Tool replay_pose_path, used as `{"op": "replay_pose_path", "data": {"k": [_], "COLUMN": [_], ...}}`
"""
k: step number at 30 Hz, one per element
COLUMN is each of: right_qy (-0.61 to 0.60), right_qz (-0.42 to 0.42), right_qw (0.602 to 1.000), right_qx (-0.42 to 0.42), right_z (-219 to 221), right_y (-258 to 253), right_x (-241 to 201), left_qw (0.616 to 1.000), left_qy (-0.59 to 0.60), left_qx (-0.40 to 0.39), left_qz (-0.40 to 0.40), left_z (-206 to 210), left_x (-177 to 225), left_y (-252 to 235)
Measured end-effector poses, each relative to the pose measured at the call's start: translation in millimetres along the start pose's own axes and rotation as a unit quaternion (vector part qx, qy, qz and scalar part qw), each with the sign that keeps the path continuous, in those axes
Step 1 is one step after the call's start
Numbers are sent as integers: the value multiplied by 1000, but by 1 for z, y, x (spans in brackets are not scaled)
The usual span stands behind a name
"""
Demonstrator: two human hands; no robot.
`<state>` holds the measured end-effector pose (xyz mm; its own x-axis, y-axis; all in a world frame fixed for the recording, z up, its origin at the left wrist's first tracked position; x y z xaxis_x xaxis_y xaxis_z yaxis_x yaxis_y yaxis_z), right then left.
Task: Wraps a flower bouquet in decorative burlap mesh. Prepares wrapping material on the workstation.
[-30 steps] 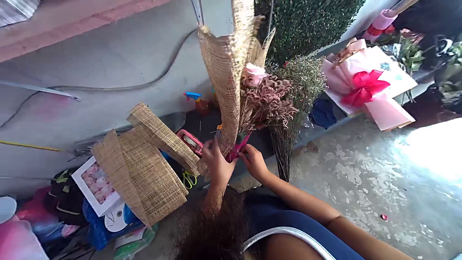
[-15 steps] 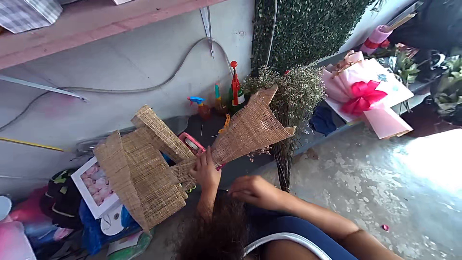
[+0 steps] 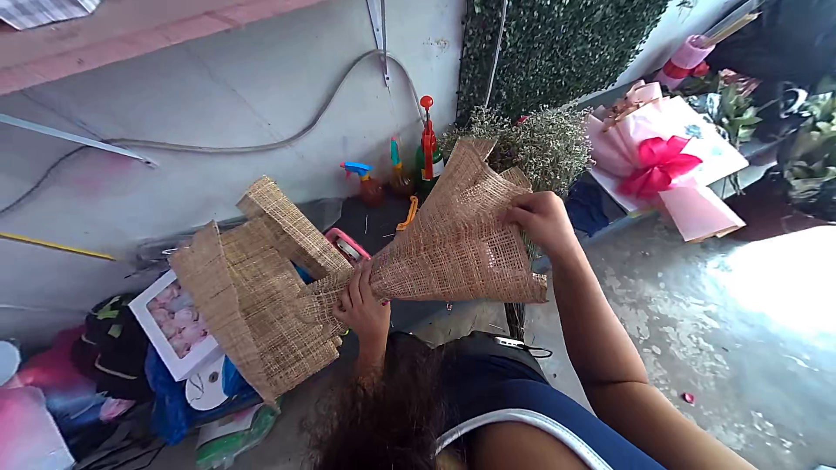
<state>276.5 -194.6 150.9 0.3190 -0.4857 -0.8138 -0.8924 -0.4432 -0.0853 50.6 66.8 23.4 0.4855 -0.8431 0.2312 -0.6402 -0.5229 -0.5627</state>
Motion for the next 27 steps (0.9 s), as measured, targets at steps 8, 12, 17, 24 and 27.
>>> {"op": "replay_pose_path", "data": {"k": [8, 12, 17, 24, 27], "right_qy": [33, -72, -28, -125, -85], "right_qz": [-160, -99, 52, -60, 45], "right_qw": [980, 977, 981, 958, 953], "right_qx": [111, 173, -186, -249, -288], "right_z": [-57, -71, 83, 176, 161], "right_y": [51, 41, 31, 69, 87], "right_x": [-29, 20, 86, 72, 46], "left_qw": [969, 904, 797, 715, 763], "left_qy": [136, 342, 307, 433, 466], "left_qx": [-190, -234, -486, -426, -357], "left_qz": [-85, -105, -188, -346, -270], "left_z": [34, 45, 33, -63, -51], "left_x": [-33, -19, 35, 58, 49], "left_y": [20, 23, 31, 45, 56]}}
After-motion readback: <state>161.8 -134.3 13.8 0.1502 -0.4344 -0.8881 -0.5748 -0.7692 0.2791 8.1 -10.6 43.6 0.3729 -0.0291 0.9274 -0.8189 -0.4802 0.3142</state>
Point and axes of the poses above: each hand's wrist, its own y-axis away from the middle knuckle, its own z-axis out of the palm, x = y × z, the point moved 8 cm from there along -y, towards the middle knuckle, and after that the axes turned 1 degree about z, right-handed, at the moved point
